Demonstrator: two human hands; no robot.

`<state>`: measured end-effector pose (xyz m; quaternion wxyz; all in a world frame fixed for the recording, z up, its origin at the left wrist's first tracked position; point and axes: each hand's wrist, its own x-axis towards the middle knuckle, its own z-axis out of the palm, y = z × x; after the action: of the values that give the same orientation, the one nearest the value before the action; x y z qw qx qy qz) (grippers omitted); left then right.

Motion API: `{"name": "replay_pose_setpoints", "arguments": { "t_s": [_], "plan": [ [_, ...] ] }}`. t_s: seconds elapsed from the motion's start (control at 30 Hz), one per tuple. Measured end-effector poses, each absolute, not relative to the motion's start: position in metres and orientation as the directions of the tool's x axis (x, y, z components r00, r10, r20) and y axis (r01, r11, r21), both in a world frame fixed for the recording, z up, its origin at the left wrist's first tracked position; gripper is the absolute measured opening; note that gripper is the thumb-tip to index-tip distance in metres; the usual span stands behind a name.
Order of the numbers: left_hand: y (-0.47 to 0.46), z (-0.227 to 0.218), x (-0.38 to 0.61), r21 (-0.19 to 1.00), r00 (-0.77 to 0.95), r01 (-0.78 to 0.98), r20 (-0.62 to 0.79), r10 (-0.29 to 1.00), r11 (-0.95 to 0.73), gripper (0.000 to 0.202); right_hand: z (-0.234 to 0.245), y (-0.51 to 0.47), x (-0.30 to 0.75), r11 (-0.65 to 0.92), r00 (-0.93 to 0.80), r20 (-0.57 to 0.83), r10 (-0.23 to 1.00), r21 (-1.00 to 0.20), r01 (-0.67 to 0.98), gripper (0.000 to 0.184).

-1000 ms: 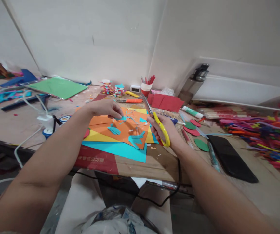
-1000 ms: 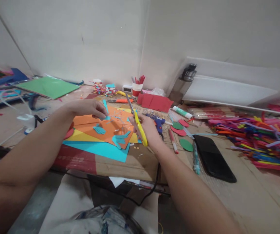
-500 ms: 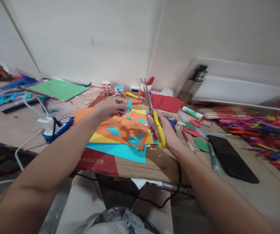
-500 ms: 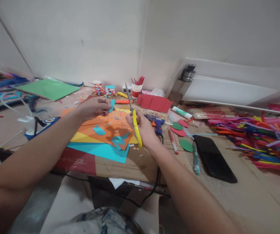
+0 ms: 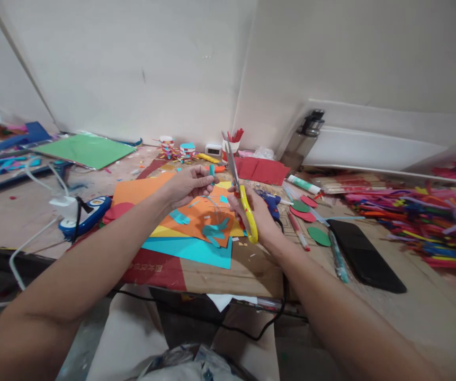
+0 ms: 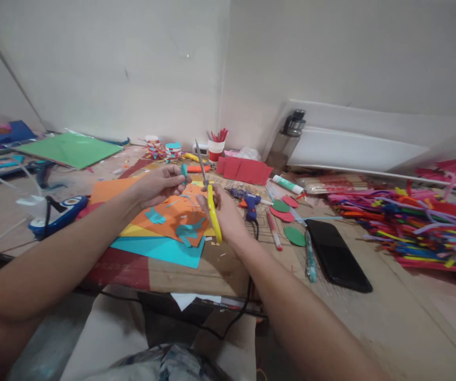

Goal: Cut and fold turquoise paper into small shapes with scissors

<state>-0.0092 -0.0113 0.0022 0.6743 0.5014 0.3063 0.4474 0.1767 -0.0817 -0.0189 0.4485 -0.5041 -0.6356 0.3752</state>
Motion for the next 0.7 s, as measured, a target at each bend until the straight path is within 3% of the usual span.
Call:
{"name": "replay_pose_setpoints", "arguments": {
  "t_s": [0.3, 0.7],
  "plan": [
    [-0.0062, 0.0013, -0.0114, 0.931, 0.206, -0.362, 0.122, 0.971, -0.041, 0.034, -0.0199, -0.0796, 0.1794, 0.233, -0.181, 0.182, 0.967, -0.915, 0.328, 0.041],
    [-0.0102, 0.0099, -0.0175, 0.925, 0.167, -0.378, 0.109, 0.98, -0.038, 0.028, -0.0139, -0.0834, 0.1804, 0.203, -0.211, 0.123, 0.97, -0.888, 0.413, 0.042]
  ]
}}
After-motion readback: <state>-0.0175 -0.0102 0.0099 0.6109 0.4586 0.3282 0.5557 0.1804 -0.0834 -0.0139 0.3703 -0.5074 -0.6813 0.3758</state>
